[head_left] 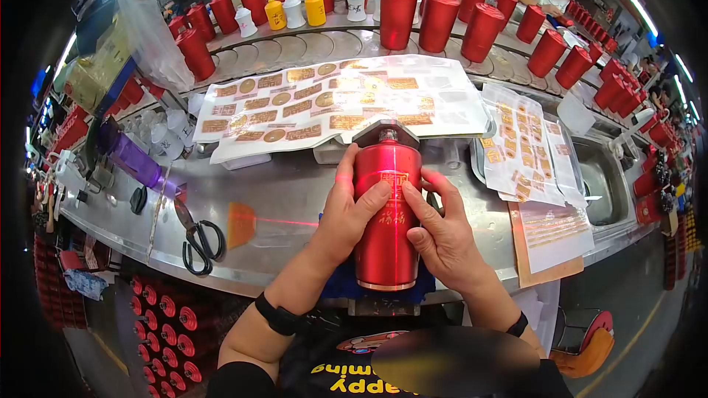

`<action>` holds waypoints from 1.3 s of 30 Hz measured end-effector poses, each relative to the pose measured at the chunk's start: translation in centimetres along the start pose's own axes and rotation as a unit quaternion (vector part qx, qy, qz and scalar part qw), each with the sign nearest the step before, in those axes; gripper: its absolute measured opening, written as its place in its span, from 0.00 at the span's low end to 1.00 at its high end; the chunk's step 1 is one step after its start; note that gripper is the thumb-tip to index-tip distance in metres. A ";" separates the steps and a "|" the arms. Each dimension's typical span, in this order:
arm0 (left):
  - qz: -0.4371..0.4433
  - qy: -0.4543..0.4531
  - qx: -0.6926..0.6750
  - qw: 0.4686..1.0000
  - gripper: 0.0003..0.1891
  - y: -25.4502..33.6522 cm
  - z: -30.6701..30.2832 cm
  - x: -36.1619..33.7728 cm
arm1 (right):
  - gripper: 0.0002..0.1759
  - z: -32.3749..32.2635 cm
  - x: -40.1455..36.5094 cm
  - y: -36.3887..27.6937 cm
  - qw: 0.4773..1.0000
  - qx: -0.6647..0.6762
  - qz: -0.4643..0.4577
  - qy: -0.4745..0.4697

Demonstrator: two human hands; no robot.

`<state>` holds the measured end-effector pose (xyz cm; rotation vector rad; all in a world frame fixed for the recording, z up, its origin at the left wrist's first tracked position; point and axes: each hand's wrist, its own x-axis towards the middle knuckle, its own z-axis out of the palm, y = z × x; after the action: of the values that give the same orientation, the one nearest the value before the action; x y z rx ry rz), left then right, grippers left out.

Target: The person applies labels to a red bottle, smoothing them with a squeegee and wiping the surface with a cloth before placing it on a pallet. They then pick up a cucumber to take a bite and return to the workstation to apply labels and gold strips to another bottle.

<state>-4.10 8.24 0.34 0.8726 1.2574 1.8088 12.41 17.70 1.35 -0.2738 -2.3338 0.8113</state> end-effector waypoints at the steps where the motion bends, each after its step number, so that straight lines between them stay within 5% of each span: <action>1: 0.003 0.002 -0.001 1.000 0.47 -0.1 0.0 0.0 | 0.26 0.0 0.0 -0.1 1.000 -0.002 -0.001 0.001; 8: -0.008 -0.009 -0.085 0.996 0.47 0.6 0.2 -0.4 | 0.27 -0.2 0.2 0.0 1.000 -0.009 -0.016 0.006; 26: -0.001 -0.045 -0.012 0.999 0.53 0.1 -0.5 -1.0 | 0.27 -0.6 -0.1 0.0 1.000 -0.019 -0.020 -0.011; 39: -0.027 -0.006 -0.037 0.999 0.46 0.5 0.1 0.6 | 0.26 -0.7 -0.1 -0.2 1.000 -0.020 -0.014 -0.012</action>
<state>-4.44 8.73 0.87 0.7997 1.1872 1.7948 12.94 17.87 1.89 -0.2492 -2.3725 0.7583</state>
